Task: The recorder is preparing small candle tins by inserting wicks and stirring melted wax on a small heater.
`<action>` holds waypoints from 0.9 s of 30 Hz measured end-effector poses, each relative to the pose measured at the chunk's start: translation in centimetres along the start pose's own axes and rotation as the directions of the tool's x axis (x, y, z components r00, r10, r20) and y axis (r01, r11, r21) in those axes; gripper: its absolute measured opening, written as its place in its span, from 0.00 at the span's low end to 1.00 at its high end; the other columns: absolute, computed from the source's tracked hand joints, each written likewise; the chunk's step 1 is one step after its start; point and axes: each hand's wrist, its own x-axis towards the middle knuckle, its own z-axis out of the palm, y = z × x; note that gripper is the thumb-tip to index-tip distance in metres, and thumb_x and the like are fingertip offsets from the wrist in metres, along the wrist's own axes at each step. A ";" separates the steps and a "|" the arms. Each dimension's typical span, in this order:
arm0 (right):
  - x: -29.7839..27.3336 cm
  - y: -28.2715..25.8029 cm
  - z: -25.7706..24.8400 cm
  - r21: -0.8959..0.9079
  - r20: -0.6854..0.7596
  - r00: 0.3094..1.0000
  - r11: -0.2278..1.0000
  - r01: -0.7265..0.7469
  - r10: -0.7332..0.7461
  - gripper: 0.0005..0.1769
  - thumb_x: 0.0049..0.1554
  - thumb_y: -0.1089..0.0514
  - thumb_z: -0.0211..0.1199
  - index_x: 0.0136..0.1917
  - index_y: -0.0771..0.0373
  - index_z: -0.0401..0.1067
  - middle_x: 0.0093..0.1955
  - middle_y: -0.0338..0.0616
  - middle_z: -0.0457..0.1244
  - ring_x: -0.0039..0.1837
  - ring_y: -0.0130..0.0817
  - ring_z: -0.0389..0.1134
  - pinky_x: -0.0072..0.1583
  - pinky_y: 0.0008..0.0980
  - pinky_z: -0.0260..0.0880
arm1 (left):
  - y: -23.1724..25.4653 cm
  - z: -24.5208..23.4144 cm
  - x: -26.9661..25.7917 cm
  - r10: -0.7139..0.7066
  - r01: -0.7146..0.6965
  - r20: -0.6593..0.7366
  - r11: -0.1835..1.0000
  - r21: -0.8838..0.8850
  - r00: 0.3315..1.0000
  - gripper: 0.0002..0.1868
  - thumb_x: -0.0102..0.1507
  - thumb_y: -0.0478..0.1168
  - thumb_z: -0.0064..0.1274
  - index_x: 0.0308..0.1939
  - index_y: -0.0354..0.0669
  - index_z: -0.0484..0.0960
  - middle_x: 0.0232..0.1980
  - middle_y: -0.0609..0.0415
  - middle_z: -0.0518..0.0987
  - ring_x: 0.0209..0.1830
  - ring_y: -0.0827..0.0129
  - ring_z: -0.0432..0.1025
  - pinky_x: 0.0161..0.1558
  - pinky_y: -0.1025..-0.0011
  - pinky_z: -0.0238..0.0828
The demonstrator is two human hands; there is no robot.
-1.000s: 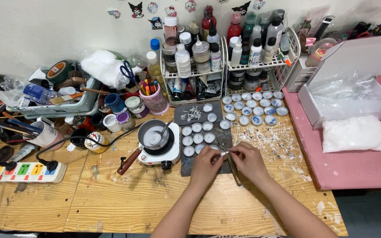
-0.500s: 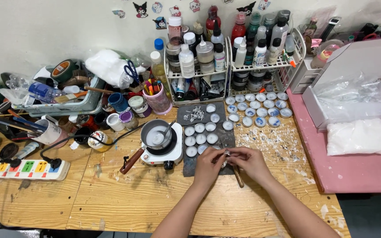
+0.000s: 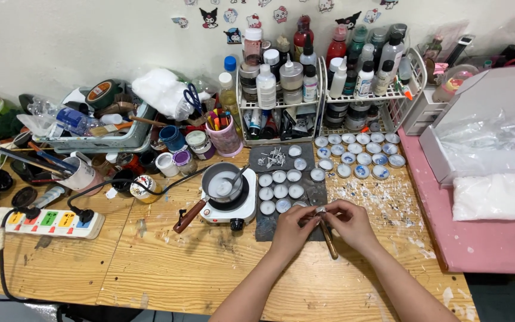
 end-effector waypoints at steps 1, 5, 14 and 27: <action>-0.2 -0.9 0.0 -0.005 0.007 1.000 1.000 0.005 -0.004 0.09 0.55 0.66 0.67 0.51 0.65 0.79 0.43 0.41 0.73 0.44 0.26 0.74 0.46 0.27 0.74 | -0.4 0.1 0.2 0.001 -0.001 -0.010 1.000 -0.003 1.000 0.16 0.63 0.33 0.62 0.55 0.38 0.84 0.47 0.49 0.82 0.44 0.65 0.82 0.46 0.71 0.79; -0.7 -2.6 -0.2 -0.075 0.007 0.965 0.963 0.260 -0.260 0.15 0.54 0.69 0.64 0.55 0.64 0.79 0.44 0.41 0.70 0.47 0.28 0.73 0.50 0.26 0.75 | -1.1 0.3 0.6 -0.163 0.167 0.036 0.953 -0.254 0.986 0.16 0.63 0.32 0.60 0.55 0.35 0.82 0.50 0.51 0.82 0.49 0.69 0.80 0.50 0.73 0.81; -0.9 -2.8 0.4 -0.385 0.011 0.820 0.755 0.531 -0.572 0.09 0.51 0.72 0.66 0.46 0.65 0.76 0.42 0.44 0.67 0.44 0.37 0.73 0.44 0.32 0.72 | 0.5 -1.0 0.8 -0.225 0.271 0.166 0.891 -0.363 0.960 0.19 0.65 0.36 0.60 0.60 0.35 0.81 0.54 0.50 0.82 0.54 0.71 0.78 0.56 0.74 0.79; -0.9 -3.4 -0.9 -0.391 0.084 0.890 0.807 0.443 -0.448 0.15 0.50 0.69 0.69 0.51 0.58 0.82 0.48 0.41 0.71 0.49 0.34 0.75 0.48 0.30 0.77 | -3.9 0.8 0.9 -0.236 0.285 0.159 0.786 -0.549 0.959 0.14 0.65 0.33 0.61 0.55 0.32 0.83 0.52 0.49 0.85 0.52 0.71 0.79 0.56 0.74 0.76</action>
